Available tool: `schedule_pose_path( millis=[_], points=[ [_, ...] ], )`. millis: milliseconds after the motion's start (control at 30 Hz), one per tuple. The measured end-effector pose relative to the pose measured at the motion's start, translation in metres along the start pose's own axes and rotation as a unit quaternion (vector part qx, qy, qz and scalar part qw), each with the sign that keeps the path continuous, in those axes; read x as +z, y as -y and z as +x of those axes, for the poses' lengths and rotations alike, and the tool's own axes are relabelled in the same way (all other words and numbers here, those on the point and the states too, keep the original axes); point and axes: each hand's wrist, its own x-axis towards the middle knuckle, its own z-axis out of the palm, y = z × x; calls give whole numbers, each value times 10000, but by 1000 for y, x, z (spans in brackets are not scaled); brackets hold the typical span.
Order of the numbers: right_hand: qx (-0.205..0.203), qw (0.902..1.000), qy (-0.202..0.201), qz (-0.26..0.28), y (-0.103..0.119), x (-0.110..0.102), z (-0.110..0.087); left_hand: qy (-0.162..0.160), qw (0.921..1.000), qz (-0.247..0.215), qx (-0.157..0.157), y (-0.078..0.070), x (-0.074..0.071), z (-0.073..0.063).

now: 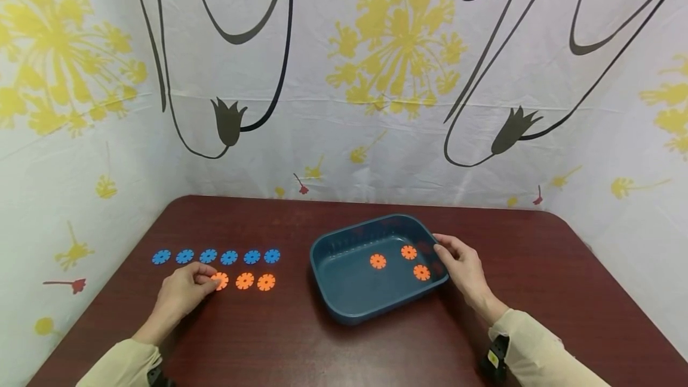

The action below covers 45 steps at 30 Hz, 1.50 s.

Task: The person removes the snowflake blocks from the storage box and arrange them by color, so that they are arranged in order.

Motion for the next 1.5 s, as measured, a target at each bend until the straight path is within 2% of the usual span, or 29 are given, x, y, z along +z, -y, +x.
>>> schedule_pose_path(
  millis=[267,400,467,567,633,767,867,933,1067,1233,1500],
  points=[
    [50,10000,-37,-16,-1,-2,-1,-14,9990,274,349,-3,1,4],
    [101,9999,-3,-53,0,-1,-1,62,9993,225,291,-7,0,4],
    [103,9999,36,-52,0,-1,-1,9,9994,120,333,-15,0,3],
    [68,10000,54,-32,1,-1,0,-161,9975,-185,670,-36,2,2],
    [49,10000,45,-36,2,-1,0,-131,9942,-506,938,-55,6,1],
    [46,10000,18,-40,2,0,0,365,9833,-1392,1113,-96,22,-2],
    [39,10000,6,-20,2,0,-1,718,9709,-2026,1054,-125,39,-4],
    [36,10000,-13,-4,1,0,-1,926,9619,-2302,1144,-141,50,-4],
    [28,10000,-19,-8,1,0,0,1166,9558,-2271,1461,-171,69,-3],
    [36,10000,-34,1,0,0,-1,1351,9554,-1944,1767,-199,90,2],
    [19,10000,-30,23,1,0,-1,1607,9612,-1538,1629,-220,120,16]
  ],
)
